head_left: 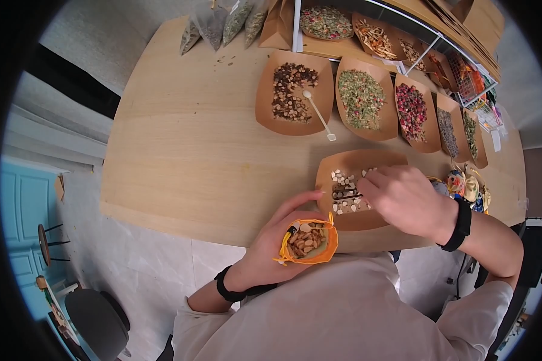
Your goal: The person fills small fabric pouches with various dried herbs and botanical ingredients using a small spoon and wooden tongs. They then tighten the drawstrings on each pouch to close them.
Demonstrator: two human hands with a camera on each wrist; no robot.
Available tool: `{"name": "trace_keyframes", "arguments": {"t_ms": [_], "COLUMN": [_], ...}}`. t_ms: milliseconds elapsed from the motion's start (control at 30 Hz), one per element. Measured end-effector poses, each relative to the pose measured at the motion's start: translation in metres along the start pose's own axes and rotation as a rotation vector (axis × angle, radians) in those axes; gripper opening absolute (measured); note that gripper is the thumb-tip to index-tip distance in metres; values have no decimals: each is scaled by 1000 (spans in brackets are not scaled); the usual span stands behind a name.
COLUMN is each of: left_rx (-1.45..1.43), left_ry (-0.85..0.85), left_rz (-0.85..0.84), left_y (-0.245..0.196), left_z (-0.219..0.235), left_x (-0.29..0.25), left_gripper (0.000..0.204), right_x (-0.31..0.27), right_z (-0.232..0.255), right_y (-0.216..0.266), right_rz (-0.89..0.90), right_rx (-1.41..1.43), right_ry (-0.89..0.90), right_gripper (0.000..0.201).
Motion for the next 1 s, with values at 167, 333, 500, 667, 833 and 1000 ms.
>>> {"name": "trace_keyframes", "arguments": {"t_ms": [167, 333, 500, 667, 833, 1000], "left_rx": [7, -4, 1, 28, 1, 7], "left_ry": [-2, 1, -4, -2, -5, 3], "left_rz": [1, 10, 8, 15, 31, 27], "left_y": [0, 1, 0, 0, 1, 1], "left_z": [0, 0, 0, -1, 0, -1], "left_x": [0, -1, 0, 0, 0, 0], "left_gripper": [52, 52, 51, 51, 50, 50], "right_x": [-4, -13, -26, -30, -25, -18], "right_z": [2, 28, 62, 69, 55, 27], "right_y": [-3, -9, 9, 22, -10, -17], "right_rz": [-22, -66, 33, 74, -83, -92], "right_rx": [-8, 33, 182, 251, 220, 101], "right_ry": [0, -25, -133, -159, -100, -33], "right_gripper": [12, 12, 20, 22, 22, 17]}}
Point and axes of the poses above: each hand's wrist, its own x-axis towards the middle knuckle, its own z-axis out of the back of the hand, y = z × x, the point moved 10 cm from there along x, towards the middle knuckle, and after that the axes turned 15 degrees about y, right-handed, at the moved point
